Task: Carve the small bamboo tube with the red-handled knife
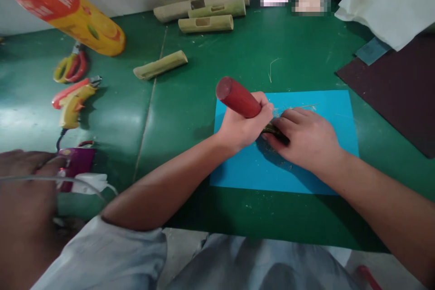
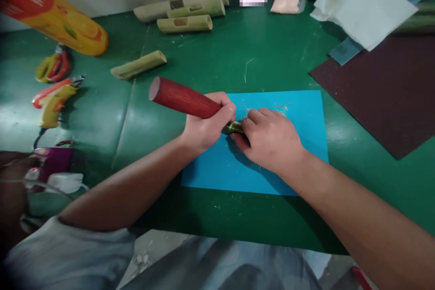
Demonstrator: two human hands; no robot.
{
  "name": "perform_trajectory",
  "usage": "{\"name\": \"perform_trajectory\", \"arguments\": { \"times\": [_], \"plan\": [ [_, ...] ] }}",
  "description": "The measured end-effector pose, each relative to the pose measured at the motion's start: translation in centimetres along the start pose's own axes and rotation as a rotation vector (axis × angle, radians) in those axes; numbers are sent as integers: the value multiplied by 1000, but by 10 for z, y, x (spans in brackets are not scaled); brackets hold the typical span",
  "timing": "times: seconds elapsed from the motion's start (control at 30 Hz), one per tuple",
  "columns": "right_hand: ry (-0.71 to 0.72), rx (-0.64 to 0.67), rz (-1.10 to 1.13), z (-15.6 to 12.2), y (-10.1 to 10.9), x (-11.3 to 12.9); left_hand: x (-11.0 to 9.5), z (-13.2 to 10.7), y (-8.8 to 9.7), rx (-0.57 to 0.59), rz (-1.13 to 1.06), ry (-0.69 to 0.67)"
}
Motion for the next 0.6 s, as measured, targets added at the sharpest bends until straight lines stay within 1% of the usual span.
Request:
{"name": "perform_trajectory", "arguments": {
  "times": [0.13,0.23,0.33,0.47,0.6],
  "plan": [
    [-17,-10,-11,1,1,-1,-5,3,-1,57,19,-50],
    [-34,-14,-7,1,1,-4,-10,3,-4,120,111,-76],
    [-48,7,6,1,-1,-4,-14,2,-4,142,203,-99],
    [-65,35,3,2,-3,-3,-18,1,-1,134,220,-171],
    [-81,33,-7,4,-2,-3,-15,0,6,77,220,-182]
  ]
}}
Point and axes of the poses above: each hand's wrist, its own z-axis towards the middle knuckle, its own y-axis out of the back of the hand, x = y × z, the point moved 9 cm from there along z, towards the middle knuckle, and after that the axes turned 12 degrees about -y, right-handed, at the moved point
